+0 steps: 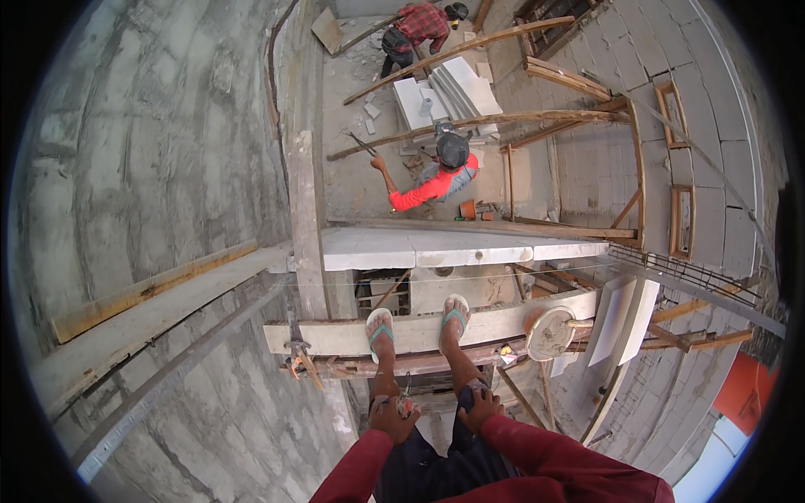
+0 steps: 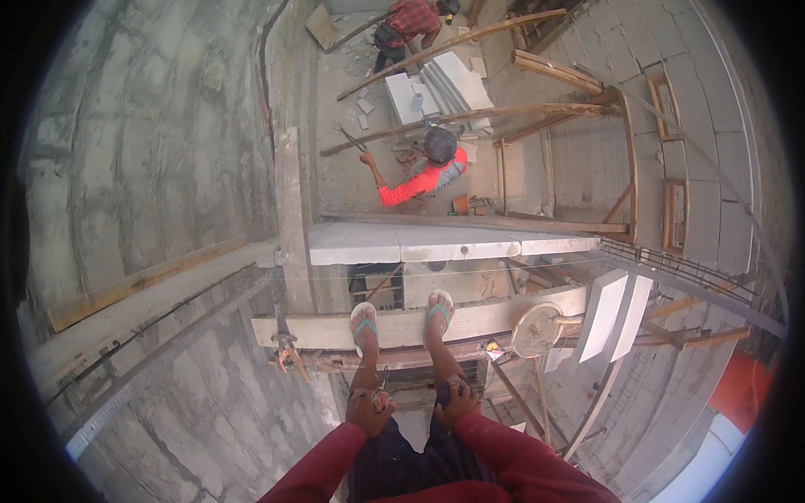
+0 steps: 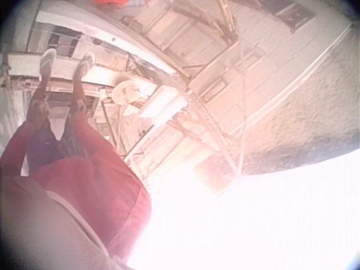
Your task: The person measures a wall section, then scoops mortar from a bucket and applies it to white rectangular tiles. The person places the tiles onto a wall ledge and smooths the mortar with a trowel. Other workers are visible in the background.
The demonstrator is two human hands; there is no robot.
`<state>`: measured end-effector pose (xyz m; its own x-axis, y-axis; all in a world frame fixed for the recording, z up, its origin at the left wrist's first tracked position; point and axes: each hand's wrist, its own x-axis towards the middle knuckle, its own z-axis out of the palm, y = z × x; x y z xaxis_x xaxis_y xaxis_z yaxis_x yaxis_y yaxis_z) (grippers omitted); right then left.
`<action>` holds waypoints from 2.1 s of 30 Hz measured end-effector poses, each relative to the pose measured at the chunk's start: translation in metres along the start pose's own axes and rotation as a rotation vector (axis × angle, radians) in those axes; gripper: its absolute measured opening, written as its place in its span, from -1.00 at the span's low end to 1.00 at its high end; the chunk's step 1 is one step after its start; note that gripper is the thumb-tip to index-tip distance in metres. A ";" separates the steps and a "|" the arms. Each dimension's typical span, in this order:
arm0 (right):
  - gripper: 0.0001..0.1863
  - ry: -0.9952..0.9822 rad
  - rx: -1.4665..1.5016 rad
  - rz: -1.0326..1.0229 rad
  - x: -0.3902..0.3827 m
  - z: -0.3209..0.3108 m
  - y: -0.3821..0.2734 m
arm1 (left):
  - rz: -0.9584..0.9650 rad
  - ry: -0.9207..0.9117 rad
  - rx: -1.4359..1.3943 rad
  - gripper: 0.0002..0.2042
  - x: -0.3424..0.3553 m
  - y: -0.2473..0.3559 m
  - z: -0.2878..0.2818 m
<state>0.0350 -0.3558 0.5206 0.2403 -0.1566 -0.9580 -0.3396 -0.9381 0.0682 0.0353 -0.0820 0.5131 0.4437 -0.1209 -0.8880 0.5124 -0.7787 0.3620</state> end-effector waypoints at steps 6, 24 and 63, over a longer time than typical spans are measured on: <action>0.00 0.005 0.021 -0.009 -0.001 -0.003 0.002 | -0.002 -0.011 0.012 -0.18 0.000 0.005 -0.002; 0.01 -0.004 0.026 -0.018 -0.003 0.005 0.008 | -0.009 0.001 0.037 -0.14 -0.001 0.001 0.009; -0.02 0.043 0.039 -0.042 0.001 0.022 0.016 | -0.032 -0.037 0.049 -0.17 -0.002 0.005 0.005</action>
<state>0.0097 -0.3640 0.5144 0.2937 -0.1312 -0.9469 -0.3636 -0.9314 0.0163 0.0335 -0.0883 0.5149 0.3996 -0.1173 -0.9091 0.4887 -0.8119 0.3195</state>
